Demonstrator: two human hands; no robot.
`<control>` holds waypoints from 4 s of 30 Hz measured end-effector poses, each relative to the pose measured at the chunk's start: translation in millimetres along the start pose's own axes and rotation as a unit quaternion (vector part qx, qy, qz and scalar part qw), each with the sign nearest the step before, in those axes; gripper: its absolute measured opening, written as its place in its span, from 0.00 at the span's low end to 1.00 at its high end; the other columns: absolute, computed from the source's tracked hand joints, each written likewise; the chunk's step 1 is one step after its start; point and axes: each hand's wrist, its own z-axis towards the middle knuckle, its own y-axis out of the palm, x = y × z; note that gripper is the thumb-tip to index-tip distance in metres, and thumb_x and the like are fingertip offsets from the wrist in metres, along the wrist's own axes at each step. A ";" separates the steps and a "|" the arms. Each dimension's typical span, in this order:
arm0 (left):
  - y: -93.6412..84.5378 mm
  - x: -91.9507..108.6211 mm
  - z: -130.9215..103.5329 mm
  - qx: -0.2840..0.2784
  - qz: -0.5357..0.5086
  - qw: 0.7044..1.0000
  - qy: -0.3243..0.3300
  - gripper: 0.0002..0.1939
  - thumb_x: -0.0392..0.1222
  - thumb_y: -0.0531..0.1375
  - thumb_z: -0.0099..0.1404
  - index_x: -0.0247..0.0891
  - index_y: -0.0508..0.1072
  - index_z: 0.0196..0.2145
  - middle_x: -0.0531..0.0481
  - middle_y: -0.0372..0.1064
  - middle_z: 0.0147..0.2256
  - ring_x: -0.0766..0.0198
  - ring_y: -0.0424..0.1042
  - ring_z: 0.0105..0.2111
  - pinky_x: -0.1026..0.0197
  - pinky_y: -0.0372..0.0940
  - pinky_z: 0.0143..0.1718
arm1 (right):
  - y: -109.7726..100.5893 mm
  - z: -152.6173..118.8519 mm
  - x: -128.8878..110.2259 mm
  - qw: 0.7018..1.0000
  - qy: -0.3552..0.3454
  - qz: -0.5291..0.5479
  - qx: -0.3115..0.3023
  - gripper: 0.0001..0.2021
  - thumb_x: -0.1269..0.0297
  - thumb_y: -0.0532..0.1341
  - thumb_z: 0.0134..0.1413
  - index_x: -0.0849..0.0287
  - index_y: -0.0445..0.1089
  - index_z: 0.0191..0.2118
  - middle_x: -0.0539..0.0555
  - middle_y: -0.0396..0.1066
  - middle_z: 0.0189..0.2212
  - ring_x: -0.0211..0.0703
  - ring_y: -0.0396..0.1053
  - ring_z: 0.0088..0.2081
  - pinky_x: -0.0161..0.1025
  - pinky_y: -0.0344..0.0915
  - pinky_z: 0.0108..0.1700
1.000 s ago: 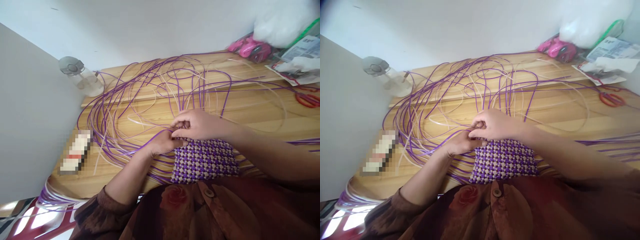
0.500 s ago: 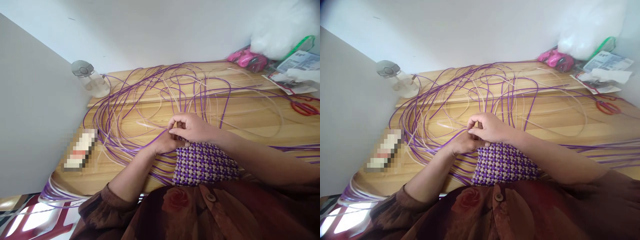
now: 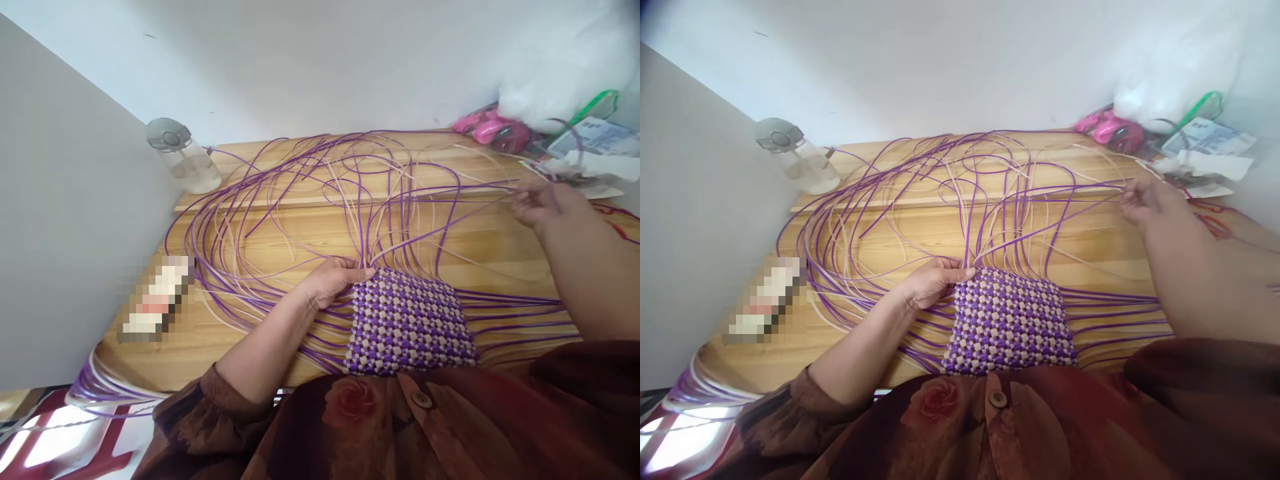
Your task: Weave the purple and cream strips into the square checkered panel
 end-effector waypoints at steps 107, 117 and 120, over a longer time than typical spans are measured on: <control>8.4 -25.7 -6.3 0.119 0.100 0.983 0.099 0.15 0.48 0.70 0.50 0.32 0.78 0.29 0.52 0.71 0.25 0.69 0.62 0.23 0.64 0.53 0.28 | 122.6 -50.3 -144.6 0.871 -0.216 -0.143 -0.417 0.11 0.71 0.53 0.63 0.60 0.73 0.37 0.51 0.72 0.30 0.38 0.67 0.33 0.36 0.60 0.38; 13.8 -30.6 -6.8 0.092 0.010 0.984 0.149 0.14 0.43 0.72 0.48 0.34 0.79 0.32 0.52 0.75 0.29 0.68 0.68 0.27 0.64 0.61 0.33 | 164.1 -35.9 -159.3 0.925 -0.156 -0.206 -0.280 0.10 0.66 0.55 0.62 0.58 0.74 0.37 0.50 0.74 0.32 0.37 0.67 0.34 0.34 0.53 0.36; 16.5 -27.5 -8.1 0.097 -0.021 0.988 0.119 0.15 0.43 0.73 0.46 0.33 0.79 0.31 0.51 0.75 0.28 0.69 0.68 0.26 0.64 0.61 0.33 | 152.9 -43.1 -151.9 0.905 -0.131 -0.269 -0.301 0.11 0.64 0.53 0.63 0.58 0.73 0.37 0.52 0.74 0.32 0.39 0.67 0.33 0.35 0.52 0.35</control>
